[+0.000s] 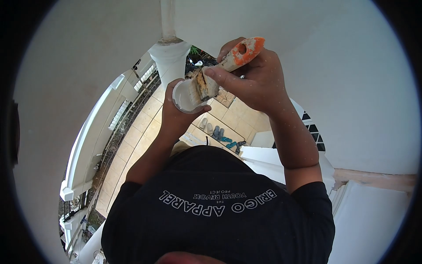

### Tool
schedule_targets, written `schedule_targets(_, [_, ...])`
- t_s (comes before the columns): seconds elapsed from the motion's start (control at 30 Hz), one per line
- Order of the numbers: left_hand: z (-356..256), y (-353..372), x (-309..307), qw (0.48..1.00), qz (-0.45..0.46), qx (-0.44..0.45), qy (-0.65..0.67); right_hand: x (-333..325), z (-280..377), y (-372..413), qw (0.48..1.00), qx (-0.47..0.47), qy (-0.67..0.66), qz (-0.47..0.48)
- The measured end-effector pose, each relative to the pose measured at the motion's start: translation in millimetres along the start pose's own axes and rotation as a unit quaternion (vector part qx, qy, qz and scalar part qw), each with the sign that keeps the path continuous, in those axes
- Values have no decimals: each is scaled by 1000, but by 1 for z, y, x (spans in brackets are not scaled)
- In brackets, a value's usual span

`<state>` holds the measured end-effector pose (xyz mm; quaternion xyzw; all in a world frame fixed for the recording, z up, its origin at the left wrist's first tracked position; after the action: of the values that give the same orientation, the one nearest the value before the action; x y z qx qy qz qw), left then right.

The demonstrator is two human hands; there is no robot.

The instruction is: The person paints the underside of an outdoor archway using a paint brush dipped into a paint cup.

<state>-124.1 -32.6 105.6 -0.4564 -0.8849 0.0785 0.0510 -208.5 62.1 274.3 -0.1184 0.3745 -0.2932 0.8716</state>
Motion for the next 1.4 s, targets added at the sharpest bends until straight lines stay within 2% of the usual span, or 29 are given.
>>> schedule_targets(0.1, [-2,-1,2,1000,3,16,9,4,-6,-1,1000,-6,-1,2])
schedule_targets(0.17, [1,-1,5,1000,11,-9,27,7,-7,1,1000,-18,-3,1])
schedule_targets(0.33, [5,1,7,1000,10,-9,19,11,-10,4,998,-29,55,9])
schedule_targets(0.53, [3,1,6,1000,11,-7,14,11,-16,8,1000,-6,7,-1])
schedule_targets(0.7, [5,0,6,999,7,-8,42,7,-15,12,1000,-8,15,-8])
schedule_targets(0.77, [0,1,4,1000,3,8,13,3,-15,15,1000,-12,16,-7])
schedule_targets(0.83, [0,1,4,1000,1,0,15,-14,-33,24,995,46,-49,-71])
schedule_targets(0.87, [1,1,3,1000,0,-7,16,-15,-35,28,995,46,-49,-70])
schedule_targets(0.93, [1,0,2,1000,2,-7,18,-27,-60,41,976,124,-118,-133])
schedule_targets(1.0, [2,0,3,1000,6,-7,19,-27,-78,53,965,143,-158,-155])
schedule_targets(1.07, [4,0,4,1000,9,-5,20,-25,-105,71,927,215,-239,-193])
schedule_targets(1.1, [6,1,5,1000,11,-5,18,-24,-113,77,926,216,-240,-195])
schedule_targets(1.17, [5,1,5,1000,11,23,-8,-11,-135,92,874,234,-378,-194])
schedule_targets(1.2, [4,2,6,1000,15,23,-10,-7,-138,97,873,234,-380,-198])
schedule_targets(1.27, [9,2,8,1000,20,-5,0,7,-146,107,831,253,-448,-212])
schedule_targets(1.4, [15,3,13,998,37,-18,44,23,-156,124,804,293,-480,-196])
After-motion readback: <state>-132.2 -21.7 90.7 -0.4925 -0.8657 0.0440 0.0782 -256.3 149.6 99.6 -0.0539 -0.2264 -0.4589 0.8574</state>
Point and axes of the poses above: each hand's wrist, its own y-axis away from the middle knuckle, its own x-axis out of the palm, z = x × y, the point moved 10 cm from there along -y, towards the middle knuckle, and after that the axes turned 4 degrees about y, right-handed, at the moved point
